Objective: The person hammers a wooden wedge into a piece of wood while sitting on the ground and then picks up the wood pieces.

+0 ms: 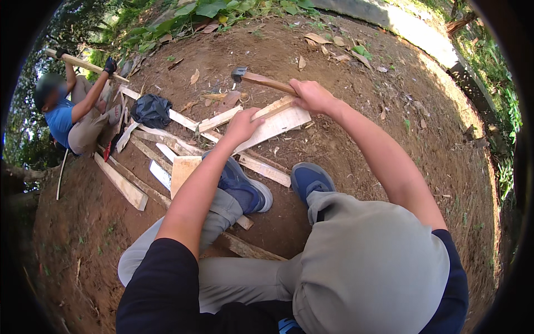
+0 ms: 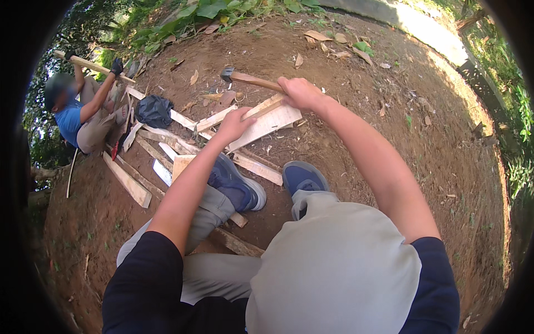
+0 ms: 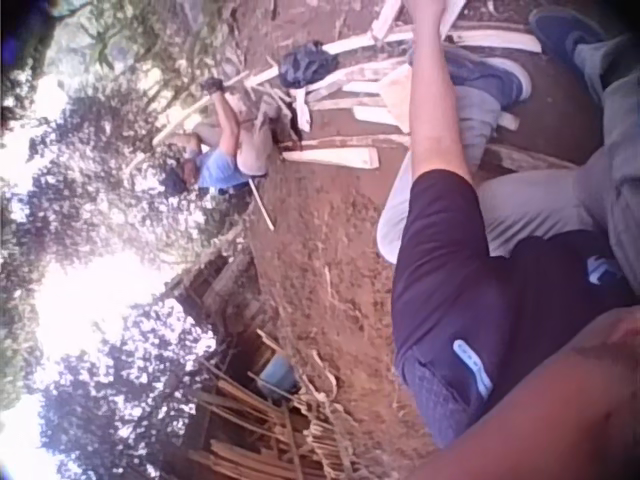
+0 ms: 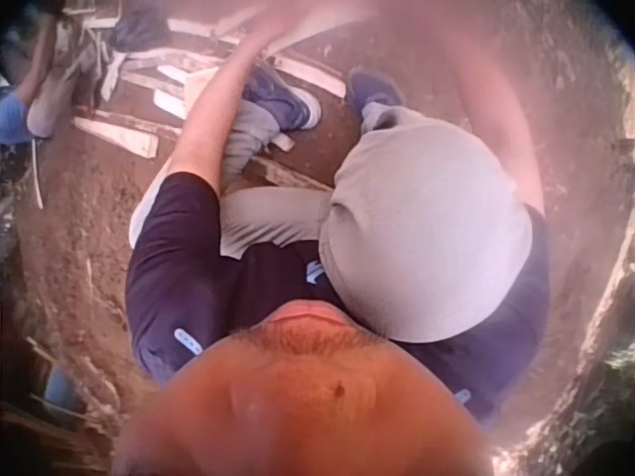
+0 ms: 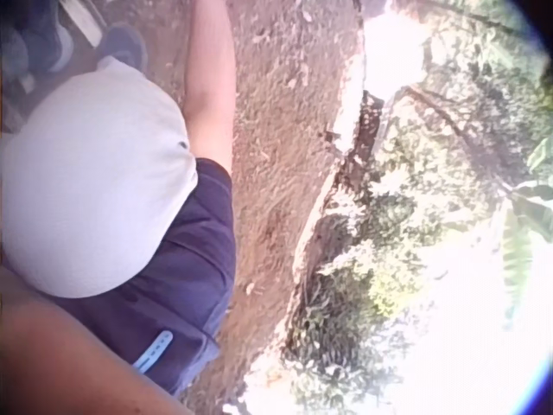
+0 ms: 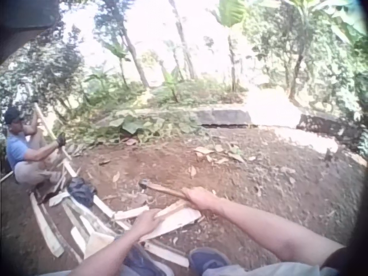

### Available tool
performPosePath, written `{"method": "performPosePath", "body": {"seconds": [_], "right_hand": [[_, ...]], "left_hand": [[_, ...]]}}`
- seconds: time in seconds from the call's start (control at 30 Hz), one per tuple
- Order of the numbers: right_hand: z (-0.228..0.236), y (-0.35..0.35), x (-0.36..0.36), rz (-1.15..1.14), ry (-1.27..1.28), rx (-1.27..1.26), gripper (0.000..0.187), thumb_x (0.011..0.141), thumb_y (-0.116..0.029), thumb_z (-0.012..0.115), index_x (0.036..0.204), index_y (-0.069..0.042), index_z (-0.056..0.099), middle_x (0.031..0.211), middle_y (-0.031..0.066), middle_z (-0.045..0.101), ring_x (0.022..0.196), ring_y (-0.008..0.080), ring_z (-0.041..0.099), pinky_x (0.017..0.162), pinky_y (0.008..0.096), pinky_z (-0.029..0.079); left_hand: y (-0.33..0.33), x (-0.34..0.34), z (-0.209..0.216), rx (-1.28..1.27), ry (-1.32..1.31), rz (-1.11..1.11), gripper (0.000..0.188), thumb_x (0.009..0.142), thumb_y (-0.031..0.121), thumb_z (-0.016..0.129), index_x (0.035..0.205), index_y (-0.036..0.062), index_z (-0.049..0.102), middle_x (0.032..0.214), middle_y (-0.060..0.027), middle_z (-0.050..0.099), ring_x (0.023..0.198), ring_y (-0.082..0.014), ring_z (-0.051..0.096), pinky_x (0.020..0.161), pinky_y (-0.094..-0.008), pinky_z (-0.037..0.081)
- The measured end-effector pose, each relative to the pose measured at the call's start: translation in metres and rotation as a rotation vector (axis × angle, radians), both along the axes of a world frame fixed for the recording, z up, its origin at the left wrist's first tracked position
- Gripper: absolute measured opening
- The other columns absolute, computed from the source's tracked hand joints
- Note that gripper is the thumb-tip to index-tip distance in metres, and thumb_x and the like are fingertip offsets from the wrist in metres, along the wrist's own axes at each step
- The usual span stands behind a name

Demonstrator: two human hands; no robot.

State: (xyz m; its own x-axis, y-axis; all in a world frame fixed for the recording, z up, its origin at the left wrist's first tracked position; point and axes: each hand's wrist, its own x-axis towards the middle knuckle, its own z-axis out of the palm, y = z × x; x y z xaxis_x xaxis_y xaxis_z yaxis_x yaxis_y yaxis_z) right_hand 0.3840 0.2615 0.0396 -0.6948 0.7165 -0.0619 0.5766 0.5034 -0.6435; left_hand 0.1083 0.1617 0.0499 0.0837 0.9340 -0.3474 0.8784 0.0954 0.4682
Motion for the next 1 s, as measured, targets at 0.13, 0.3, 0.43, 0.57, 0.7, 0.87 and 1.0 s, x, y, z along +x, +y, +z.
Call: {"method": "performPosePath", "body": {"seconds": [0.13,0.3,0.43,0.57,0.7,0.87,1.0], "right_hand": [[0.018,0.02,0.002,-0.073,-0.001,-0.023,0.032,0.094,-0.021,0.07,0.114,-0.004,0.052,0.098,0.0221,0.071,0.098,0.0432,0.069,0.084,0.0539,0.054],[0.04,0.044,0.0,-0.185,0.016,0.076,0.038,0.099,-0.035,0.068,0.112,-0.002,0.053,0.097,0.0232,0.071,0.094,0.0418,0.069,0.081,0.0528,0.054],[0.058,0.025,0.004,-0.258,0.066,-0.04,0.043,0.101,-0.04,0.066,0.11,0.0,0.054,0.091,0.0245,0.07,0.09,0.0425,0.069,0.078,0.0515,0.053],[0.053,-0.037,0.033,-0.366,0.143,-0.188,0.041,0.101,-0.039,0.068,0.106,-0.001,0.054,0.086,0.0231,0.068,0.079,0.0378,0.068,0.072,0.0487,0.05],[0.062,-0.095,0.066,-0.408,0.106,-0.329,0.042,0.104,-0.042,0.063,0.111,-0.001,0.058,0.089,0.0256,0.069,0.083,0.0424,0.069,0.074,0.0505,0.051],[0.042,-0.14,0.082,-0.487,0.112,-0.393,0.038,0.108,-0.041,0.056,0.109,-0.003,0.059,0.083,0.0235,0.065,0.077,0.0403,0.066,0.07,0.0487,0.049],[0.046,-0.165,0.089,-0.462,0.072,-0.386,0.039,0.109,-0.041,0.05,0.125,-0.006,0.055,0.091,0.0282,0.069,0.09,0.0483,0.068,0.076,0.0542,0.051]], "left_hand": [[0.008,0.02,0.041,-0.01,-0.004,0.032,0.046,0.095,0.035,0.07,0.128,0.0038,0.067,0.112,-0.0225,0.074,0.107,-0.039,0.07,0.095,-0.0468,0.053],[-0.003,0.04,0.05,-0.05,0.092,0.136,0.043,0.094,0.039,0.068,0.121,0.0049,0.068,0.109,-0.0221,0.074,0.104,-0.0412,0.07,0.092,-0.0496,0.054],[-0.047,0.035,0.008,0.03,0.163,0.284,0.045,0.088,0.037,0.075,0.117,0.0031,0.068,0.106,-0.019,0.073,0.101,-0.0376,0.07,0.091,-0.048,0.053],[-0.07,0.049,-0.002,-0.001,0.062,0.409,0.043,0.085,0.032,0.077,0.114,0.0033,0.065,0.106,-0.0186,0.069,0.104,-0.0357,0.067,0.091,-0.0479,0.052],[-0.071,0.053,0.007,-0.099,-0.018,0.412,0.043,0.087,0.031,0.076,0.115,0.0023,0.061,0.113,-0.0203,0.068,0.111,-0.0367,0.066,0.093,-0.049,0.052],[-0.07,0.042,-0.013,-0.025,-0.005,0.326,0.051,0.088,0.03,0.074,0.125,0.0019,0.053,0.125,-0.0213,0.062,0.115,-0.0392,0.064,0.096,-0.0493,0.051],[-0.068,0.039,-0.011,-0.057,0.032,0.313,0.054,0.089,0.031,0.071,0.128,0.0019,0.05,0.129,-0.0223,0.059,0.116,-0.0404,0.063,0.098,-0.0503,0.051]]}}
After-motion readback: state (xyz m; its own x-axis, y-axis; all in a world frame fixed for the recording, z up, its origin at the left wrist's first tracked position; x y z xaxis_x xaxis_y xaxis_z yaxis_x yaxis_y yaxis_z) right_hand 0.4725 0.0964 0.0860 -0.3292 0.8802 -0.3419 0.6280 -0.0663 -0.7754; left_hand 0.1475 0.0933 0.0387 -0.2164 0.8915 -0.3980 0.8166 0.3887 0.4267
